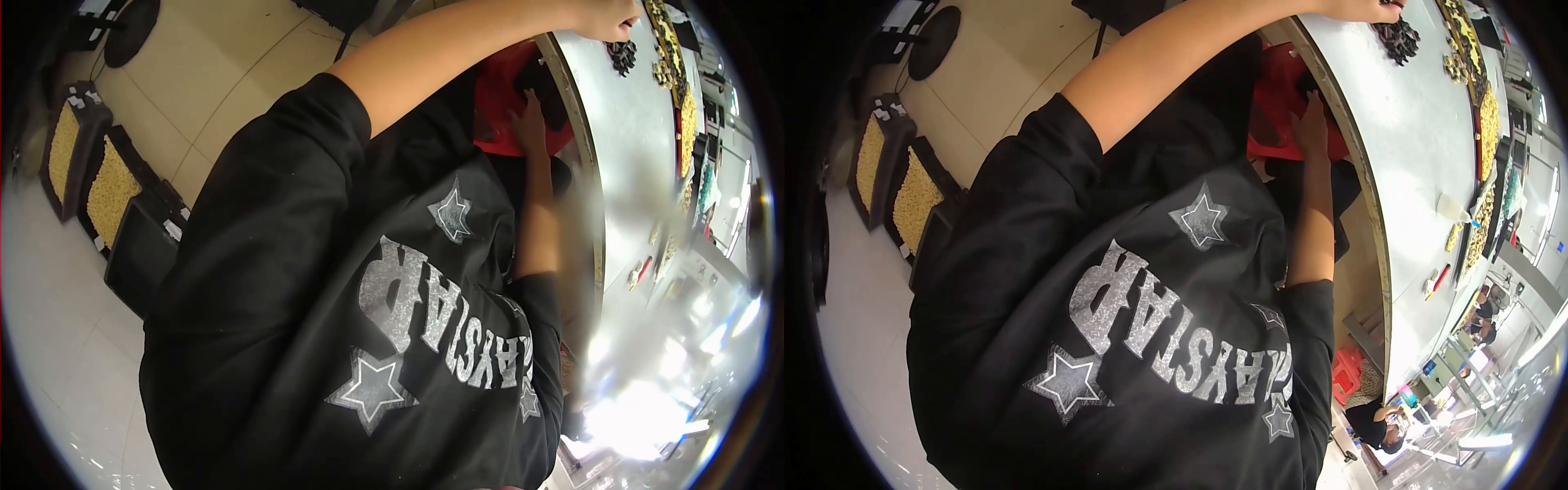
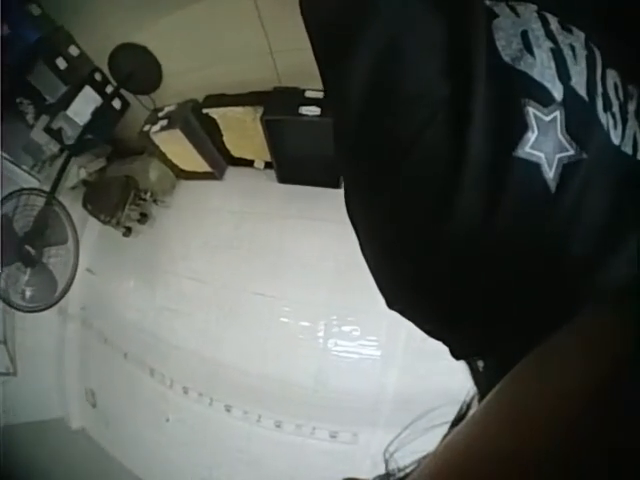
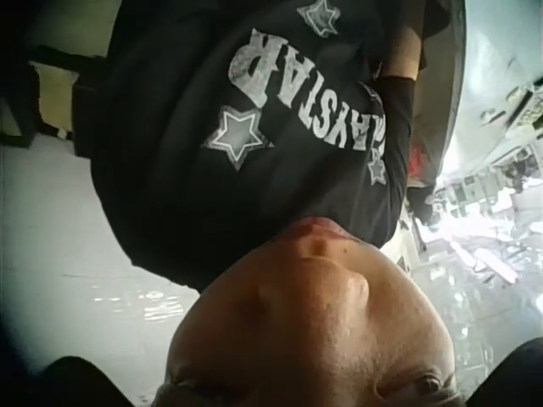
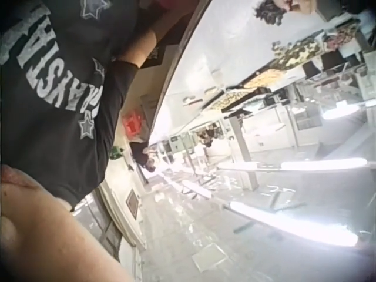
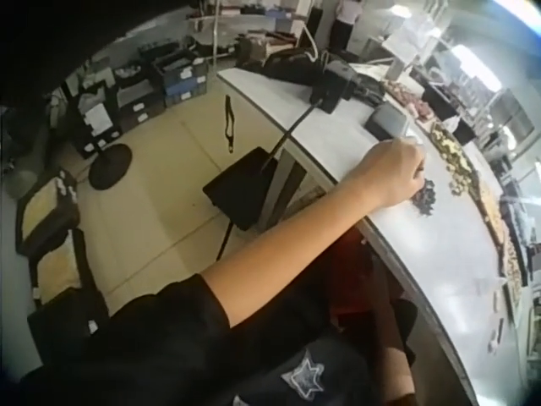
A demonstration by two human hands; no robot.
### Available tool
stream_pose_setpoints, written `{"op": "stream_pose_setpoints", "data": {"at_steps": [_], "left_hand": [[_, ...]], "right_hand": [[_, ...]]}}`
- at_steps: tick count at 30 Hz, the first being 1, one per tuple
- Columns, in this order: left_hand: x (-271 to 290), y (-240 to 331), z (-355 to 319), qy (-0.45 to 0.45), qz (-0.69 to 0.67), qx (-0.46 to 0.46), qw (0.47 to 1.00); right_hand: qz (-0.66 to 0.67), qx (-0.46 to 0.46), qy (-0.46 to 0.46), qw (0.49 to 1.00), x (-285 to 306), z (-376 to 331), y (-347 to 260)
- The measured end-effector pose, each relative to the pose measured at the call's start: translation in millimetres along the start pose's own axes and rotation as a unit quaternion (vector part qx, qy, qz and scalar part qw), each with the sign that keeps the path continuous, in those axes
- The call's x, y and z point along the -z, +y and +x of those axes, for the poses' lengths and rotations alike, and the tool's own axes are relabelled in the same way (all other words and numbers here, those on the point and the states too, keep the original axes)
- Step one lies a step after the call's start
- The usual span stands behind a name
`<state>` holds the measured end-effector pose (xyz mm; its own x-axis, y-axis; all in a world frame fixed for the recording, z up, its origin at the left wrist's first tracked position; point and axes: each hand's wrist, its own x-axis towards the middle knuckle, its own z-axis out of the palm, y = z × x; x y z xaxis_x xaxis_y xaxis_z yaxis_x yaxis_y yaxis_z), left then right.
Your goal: The person applies glue to miniature figurine pieces with a dispenser bottle and attaches them onto figurine heads by hand. The person also wipes their fingers with a cloth and rolls protective finger cots onto their fingers.
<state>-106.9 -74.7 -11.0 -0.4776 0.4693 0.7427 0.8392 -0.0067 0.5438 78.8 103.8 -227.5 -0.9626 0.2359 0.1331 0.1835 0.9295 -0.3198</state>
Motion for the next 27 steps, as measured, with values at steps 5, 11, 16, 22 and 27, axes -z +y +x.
{"op": "stream_pose_setpoints", "data": {"at_steps": [5, 11, 16, 22, 27], "left_hand": [[-2, 10, 17, -0.013, -0.016, 0.014, 1.000], [8, 14, 18, -0.034, -0.026, 0.037, 0.998], [9, 15, 14, -0.044, -0.030, 0.036, 0.998], [2, 11, 6, -0.027, -0.031, 0.033, 0.999], [-8, 21, 29, -0.036, -0.053, 0.012, 0.998]], "right_hand": [[0.003, -0.025, -0.050, 0.998, 25, 4, 0], [0.003, 0.000, 0.072, 0.997, 42, -9, -10], [-0.103, 0.006, 0.143, 0.984, 41, -58, -2], [0.206, -0.159, 0.080, 0.962, 49, -96, -14], [0.203, -0.198, 0.010, 0.959, 59, -112, -18]]}}
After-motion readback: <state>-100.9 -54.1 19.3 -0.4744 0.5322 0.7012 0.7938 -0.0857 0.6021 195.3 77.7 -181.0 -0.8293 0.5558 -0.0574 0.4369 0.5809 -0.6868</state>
